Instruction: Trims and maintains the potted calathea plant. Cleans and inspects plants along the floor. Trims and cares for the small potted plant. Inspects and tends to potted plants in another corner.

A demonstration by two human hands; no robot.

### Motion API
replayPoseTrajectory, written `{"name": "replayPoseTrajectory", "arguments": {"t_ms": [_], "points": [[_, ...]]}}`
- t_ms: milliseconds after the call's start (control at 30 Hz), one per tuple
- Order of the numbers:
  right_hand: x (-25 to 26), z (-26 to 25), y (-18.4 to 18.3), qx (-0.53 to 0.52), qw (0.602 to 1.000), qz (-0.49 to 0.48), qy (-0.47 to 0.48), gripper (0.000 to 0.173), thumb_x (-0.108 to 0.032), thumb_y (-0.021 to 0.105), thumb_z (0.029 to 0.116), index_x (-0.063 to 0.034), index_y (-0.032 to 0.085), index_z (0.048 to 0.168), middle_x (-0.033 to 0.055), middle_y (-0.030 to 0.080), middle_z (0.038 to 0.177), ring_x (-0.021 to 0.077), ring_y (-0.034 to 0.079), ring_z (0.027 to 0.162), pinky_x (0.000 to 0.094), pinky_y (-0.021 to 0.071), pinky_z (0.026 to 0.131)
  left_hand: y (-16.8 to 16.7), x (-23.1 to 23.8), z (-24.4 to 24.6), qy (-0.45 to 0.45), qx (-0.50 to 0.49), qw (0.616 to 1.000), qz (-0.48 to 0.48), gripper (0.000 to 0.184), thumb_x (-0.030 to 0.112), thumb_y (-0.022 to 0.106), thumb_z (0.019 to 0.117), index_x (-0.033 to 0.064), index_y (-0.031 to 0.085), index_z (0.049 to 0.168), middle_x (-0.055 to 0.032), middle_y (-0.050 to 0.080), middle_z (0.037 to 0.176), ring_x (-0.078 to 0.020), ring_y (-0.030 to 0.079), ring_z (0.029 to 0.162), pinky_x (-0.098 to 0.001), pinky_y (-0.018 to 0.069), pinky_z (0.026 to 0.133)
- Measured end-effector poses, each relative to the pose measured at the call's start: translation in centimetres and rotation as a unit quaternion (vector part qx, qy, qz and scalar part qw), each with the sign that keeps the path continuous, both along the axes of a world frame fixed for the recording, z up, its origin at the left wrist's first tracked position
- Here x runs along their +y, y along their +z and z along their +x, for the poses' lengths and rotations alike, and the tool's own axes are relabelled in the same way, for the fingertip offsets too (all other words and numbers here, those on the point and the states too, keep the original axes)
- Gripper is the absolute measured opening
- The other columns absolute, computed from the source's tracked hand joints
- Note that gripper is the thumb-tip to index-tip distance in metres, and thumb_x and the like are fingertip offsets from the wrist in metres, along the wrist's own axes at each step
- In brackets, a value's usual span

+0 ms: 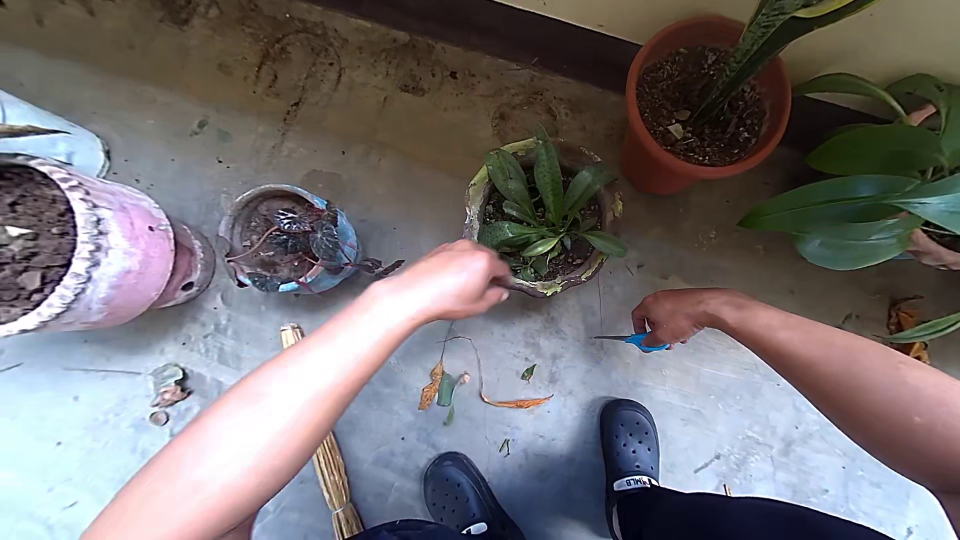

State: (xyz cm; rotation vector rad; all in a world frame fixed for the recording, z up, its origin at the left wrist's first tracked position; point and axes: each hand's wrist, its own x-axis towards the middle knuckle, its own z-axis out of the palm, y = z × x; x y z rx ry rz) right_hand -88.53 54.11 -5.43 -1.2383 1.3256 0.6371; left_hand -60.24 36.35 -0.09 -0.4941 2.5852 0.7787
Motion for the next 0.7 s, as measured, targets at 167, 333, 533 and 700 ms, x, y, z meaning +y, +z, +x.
{"name": "replayPoseTrajectory", "arguments": {"t_ms": [167,333,533,700], "points": [[-1.1,1.5,0.6,0.003,1.0,-0.02,0.018,0.022,-0.025,0.067,0.1015,-0.0024,0.069,0.102,0.0044,0.063,0.069,0.0093,0.056,0.055,0.0267,0.0456,0.054,-4.8,0.5,-5.1,-0.021,0.04,0.995,-0.083,0.024,0.01,0.059,0.102,0.0021,0.07,0.122,-0.0183,0.063,0.133,-0.0388,0.06,0.126,-0.0559,0.0501,0.103],[-0.4,1.3,1.0,-0.001,1.0,-0.021,0.02,0.024,-0.025,0.065,0.1026,-0.0017,0.069,0.103,0.0045,0.063,0.069,0.0094,0.055,0.055,0.0271,0.045,0.056,-5.2,0.8,-6.5,-0.028,-0.009,0.995,-0.099,0.023,0.004,0.052,0.1038,0.0019,0.069,0.119,-0.0232,0.065,0.123,-0.0435,0.066,0.113,-0.06,0.054,0.091],[0.8,-0.1,0.7,0.014,1.0,-0.015,-0.012,0.022,-0.023,0.066,0.1023,-0.0008,0.069,0.102,0.0042,0.062,0.067,0.0088,0.054,0.053,0.0259,0.0437,0.054,-2.5,-1.5,-3.1,-0.02,0.119,0.991,-0.058,0.009,0.003,0.064,0.0978,-0.0005,0.072,0.1,-0.0183,0.068,0.098,-0.0364,0.07,0.094,-0.055,0.0569,0.086],[-0.7,0.0,0.6,0.023,1.0,0.002,0.015,0.026,-0.026,0.066,0.1023,-0.0004,0.07,0.103,0.0064,0.063,0.069,0.0107,0.056,0.055,0.028,0.0471,0.057,4.1,-1.2,0.6,0.003,-0.201,0.978,0.054,0.013,0.023,0.081,0.0908,0.0163,0.081,0.102,-0.001,0.075,0.082,-0.0159,0.07,0.075,-0.0461,0.058,0.078]]}}
